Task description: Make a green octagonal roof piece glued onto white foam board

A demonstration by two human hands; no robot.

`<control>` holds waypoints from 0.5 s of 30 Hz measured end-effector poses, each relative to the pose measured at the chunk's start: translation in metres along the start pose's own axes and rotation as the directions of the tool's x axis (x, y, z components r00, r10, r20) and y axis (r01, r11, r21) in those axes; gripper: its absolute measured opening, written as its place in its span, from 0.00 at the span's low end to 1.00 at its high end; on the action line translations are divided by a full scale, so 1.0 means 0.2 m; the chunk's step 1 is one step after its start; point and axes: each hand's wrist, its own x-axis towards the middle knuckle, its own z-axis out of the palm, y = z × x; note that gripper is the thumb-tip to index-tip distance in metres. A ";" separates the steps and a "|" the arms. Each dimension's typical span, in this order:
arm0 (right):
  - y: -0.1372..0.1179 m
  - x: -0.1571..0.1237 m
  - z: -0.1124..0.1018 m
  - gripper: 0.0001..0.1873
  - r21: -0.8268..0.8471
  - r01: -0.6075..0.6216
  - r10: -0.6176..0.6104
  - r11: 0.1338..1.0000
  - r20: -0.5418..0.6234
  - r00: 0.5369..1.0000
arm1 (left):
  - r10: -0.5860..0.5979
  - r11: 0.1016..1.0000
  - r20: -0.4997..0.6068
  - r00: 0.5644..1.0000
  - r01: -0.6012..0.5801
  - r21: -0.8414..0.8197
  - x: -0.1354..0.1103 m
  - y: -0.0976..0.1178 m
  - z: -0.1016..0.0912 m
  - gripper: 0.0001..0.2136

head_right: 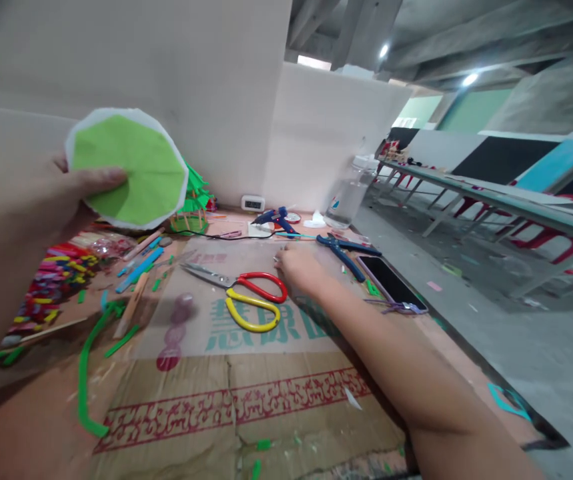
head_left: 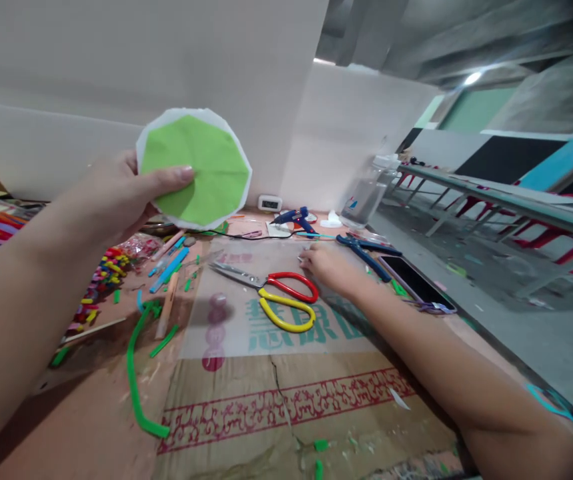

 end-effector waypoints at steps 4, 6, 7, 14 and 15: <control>-0.03 0.00 0.01 0.06 0.082 -0.023 0.026 0.996 -0.032 0.999 | 0.064 0.998 0.019 0.998 -0.065 0.017 -0.01 0.03 0.00 0.24; -0.09 -0.02 -0.02 0.04 0.154 -0.022 0.027 0.988 -0.031 0.999 | 0.057 0.998 0.016 0.998 -0.057 0.023 -0.02 0.04 0.00 0.23; -0.14 -0.04 -0.04 0.03 0.193 -0.012 0.016 0.981 -0.022 1.000 | 0.050 0.998 0.011 0.999 -0.050 0.025 -0.02 0.04 0.00 0.24; -0.42 -0.18 -0.02 0.12 0.783 -0.030 -0.377 0.622 0.333 0.864 | 0.066 0.998 0.005 0.998 -0.066 0.011 -0.03 0.06 0.00 0.26; -0.43 -0.17 0.00 0.11 0.756 0.004 -0.367 0.654 0.313 0.876 | 0.066 0.998 0.016 0.998 -0.066 -0.013 -0.03 0.06 0.01 0.26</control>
